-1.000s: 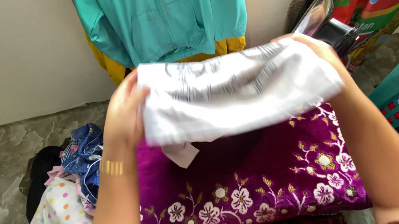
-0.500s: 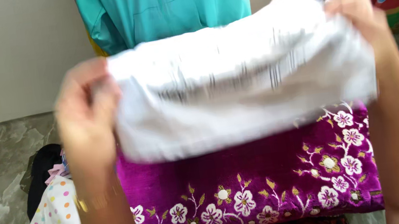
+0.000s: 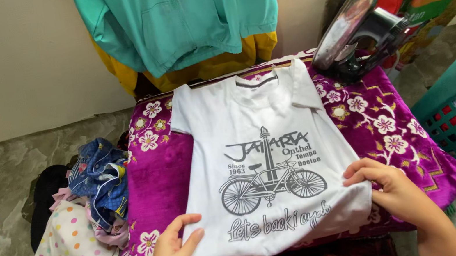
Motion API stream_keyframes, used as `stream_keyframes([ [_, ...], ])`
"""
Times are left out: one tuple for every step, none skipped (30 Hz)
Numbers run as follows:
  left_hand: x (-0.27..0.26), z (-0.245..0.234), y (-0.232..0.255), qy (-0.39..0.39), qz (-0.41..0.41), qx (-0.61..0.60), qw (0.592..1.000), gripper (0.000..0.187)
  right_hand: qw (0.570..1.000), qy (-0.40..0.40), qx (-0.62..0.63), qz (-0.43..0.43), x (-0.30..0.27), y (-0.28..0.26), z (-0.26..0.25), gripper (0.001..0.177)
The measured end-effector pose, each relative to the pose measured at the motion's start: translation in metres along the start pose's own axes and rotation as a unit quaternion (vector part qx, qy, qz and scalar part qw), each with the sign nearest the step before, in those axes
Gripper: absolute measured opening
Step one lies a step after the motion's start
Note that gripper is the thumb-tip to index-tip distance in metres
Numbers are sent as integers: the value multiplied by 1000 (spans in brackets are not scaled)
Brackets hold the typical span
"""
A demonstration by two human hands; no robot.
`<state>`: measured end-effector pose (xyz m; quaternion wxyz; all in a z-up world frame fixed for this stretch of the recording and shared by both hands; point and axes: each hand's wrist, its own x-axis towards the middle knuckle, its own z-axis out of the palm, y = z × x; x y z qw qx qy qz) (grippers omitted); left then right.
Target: The person irons a turquoise jacket and a white t-shirt on a purple floral ironing board. They smooth the garments, use the iron on both sides, and place the jacket on a hanger before continuing with the t-shirt.
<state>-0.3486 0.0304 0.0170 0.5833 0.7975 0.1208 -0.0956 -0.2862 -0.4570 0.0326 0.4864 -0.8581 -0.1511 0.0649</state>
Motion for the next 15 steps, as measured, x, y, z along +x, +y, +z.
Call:
stream_keyframes([
  [-3, -5, -1, 10, -4, 41, 999, 31, 1000, -5, -5, -13, -2, 0, -2, 32],
  [-3, -10, -5, -9, 131, 76, 988, 29, 999, -32, -9, -25, -5, 0, -5, 28],
  [-4, -14, -11, -28, 263, 108, 958, 27, 997, -58, -14, -37, -9, -1, -9, 25],
  [-5, -16, -20, -47, 390, 139, 909, 26, 995, -87, -19, -50, -11, -1, -11, 22],
  [-5, -16, -29, -87, 266, 189, 941, 27, 993, -109, -22, -34, -14, -1, -12, 22],
  [-6, -14, -38, -126, 135, 235, 954, 29, 991, -132, -26, -17, -19, -2, -14, 21],
  [-4, -13, -44, -162, 2, 277, 947, 30, 988, -155, -29, 0, -21, -3, -14, 20],
  [-1, -12, -44, -173, -5, 286, 942, 32, 984, -174, -28, 28, -19, -3, -15, 22],
  [1, -10, -41, -184, -12, 296, 937, 33, 979, -193, -27, 55, -17, -5, -16, 24],
  [1, -8, -33, -196, -18, 305, 932, 34, 974, -211, -26, 83, -15, -7, -18, 25],
  [0, -9, -21, -194, -24, 300, 934, 37, 978, -199, -62, 23, -11, -11, -24, 30],
  [0, -14, -5, -191, -29, 295, 936, 40, 977, -187, -97, -38, -5, -17, -34, 35],
  [3, -19, 12, -189, -35, 290, 938, 44, 971, -175, -133, -99, 3, -24, -43, 40],
  [11, -22, 27, -132, -22, 306, 943, 47, 972, -153, -139, -108, 13, -32, -51, 39],
  [21, -25, 39, -74, -9, 321, 944, 51, 974, -131, -144, -117, 27, -41, -55, 38],
])
